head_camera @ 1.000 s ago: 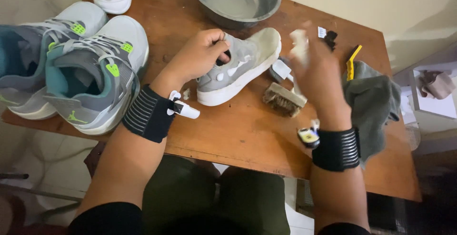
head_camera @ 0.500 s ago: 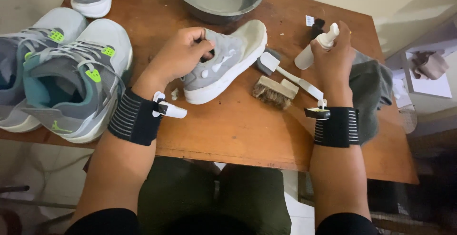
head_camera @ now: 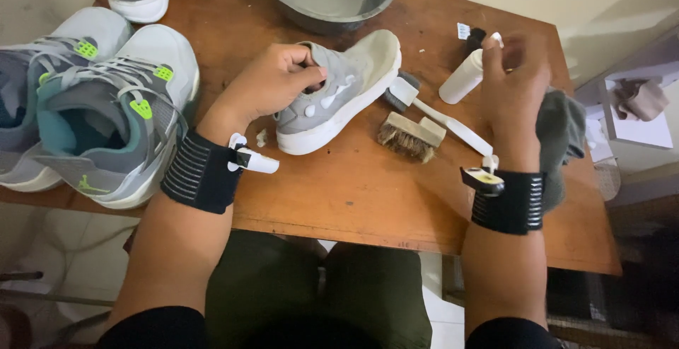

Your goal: The person cleans a gray sneaker by first scrubbing the white midsole with a small white sponge, then wiping the upper with a gray cloth. They apply a cleaning solution from a white bottle and continue scrubbing the upper with a white brush, followed by a brown brush.

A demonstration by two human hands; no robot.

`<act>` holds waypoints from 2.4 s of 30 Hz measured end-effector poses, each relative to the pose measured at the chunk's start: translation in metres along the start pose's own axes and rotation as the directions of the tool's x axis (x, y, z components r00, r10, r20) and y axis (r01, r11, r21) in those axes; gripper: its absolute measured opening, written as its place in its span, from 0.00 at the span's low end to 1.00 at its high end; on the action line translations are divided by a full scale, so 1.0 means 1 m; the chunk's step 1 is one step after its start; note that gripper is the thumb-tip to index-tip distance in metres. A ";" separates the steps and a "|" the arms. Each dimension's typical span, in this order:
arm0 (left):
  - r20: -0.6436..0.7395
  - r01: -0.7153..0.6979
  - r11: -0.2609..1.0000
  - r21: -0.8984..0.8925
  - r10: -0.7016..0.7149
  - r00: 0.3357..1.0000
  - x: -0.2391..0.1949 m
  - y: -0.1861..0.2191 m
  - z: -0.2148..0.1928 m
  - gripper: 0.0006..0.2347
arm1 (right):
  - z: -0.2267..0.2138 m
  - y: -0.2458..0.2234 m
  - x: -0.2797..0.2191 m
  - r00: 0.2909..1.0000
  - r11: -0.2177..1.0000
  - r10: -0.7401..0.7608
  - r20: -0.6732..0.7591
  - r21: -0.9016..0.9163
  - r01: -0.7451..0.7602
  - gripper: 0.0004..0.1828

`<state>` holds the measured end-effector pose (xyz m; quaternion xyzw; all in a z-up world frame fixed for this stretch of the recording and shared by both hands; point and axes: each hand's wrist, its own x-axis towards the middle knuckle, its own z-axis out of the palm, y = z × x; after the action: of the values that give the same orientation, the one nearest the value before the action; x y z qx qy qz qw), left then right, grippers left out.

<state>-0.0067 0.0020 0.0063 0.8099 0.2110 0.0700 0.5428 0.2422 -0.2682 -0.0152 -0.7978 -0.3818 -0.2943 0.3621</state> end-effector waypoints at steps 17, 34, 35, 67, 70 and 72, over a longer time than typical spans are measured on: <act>0.045 -0.031 0.999 -0.035 0.033 0.998 -0.007 -0.004 -0.001 0.06 | -0.002 -0.092 -0.009 0.334 0.974 0.225 0.915 -0.215 -0.067 0.25; 0.164 -0.118 0.984 0.131 0.096 0.982 0.016 -0.031 -0.003 0.07 | 0.014 -0.098 0.003 0.764 0.834 -0.371 0.528 0.551 0.024 0.31; 0.147 -0.109 0.984 0.142 0.087 0.985 0.025 -0.043 0.000 0.09 | 0.020 -0.103 0.002 0.771 0.829 -0.410 0.487 0.552 0.092 0.30; 0.054 -0.203 0.970 0.133 0.198 0.979 0.029 -0.053 -0.001 0.28 | 0.061 -0.122 -0.031 0.692 0.639 -0.718 0.069 0.457 0.618 0.13; 0.063 -0.048 0.989 0.143 0.039 0.997 0.023 -0.040 -0.001 0.27 | 0.066 -0.083 -0.018 0.704 0.683 -0.703 0.096 0.366 0.632 0.15; 0.057 -0.030 0.983 0.183 0.019 0.998 0.013 -0.026 -0.002 0.27 | 0.062 -0.075 -0.018 0.764 0.745 -0.631 0.131 0.376 0.551 0.24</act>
<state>-0.0028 0.0176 -0.0178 0.8607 0.1916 0.0347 0.4704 0.1826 -0.1922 -0.0367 -0.5956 -0.7008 -0.2265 0.3207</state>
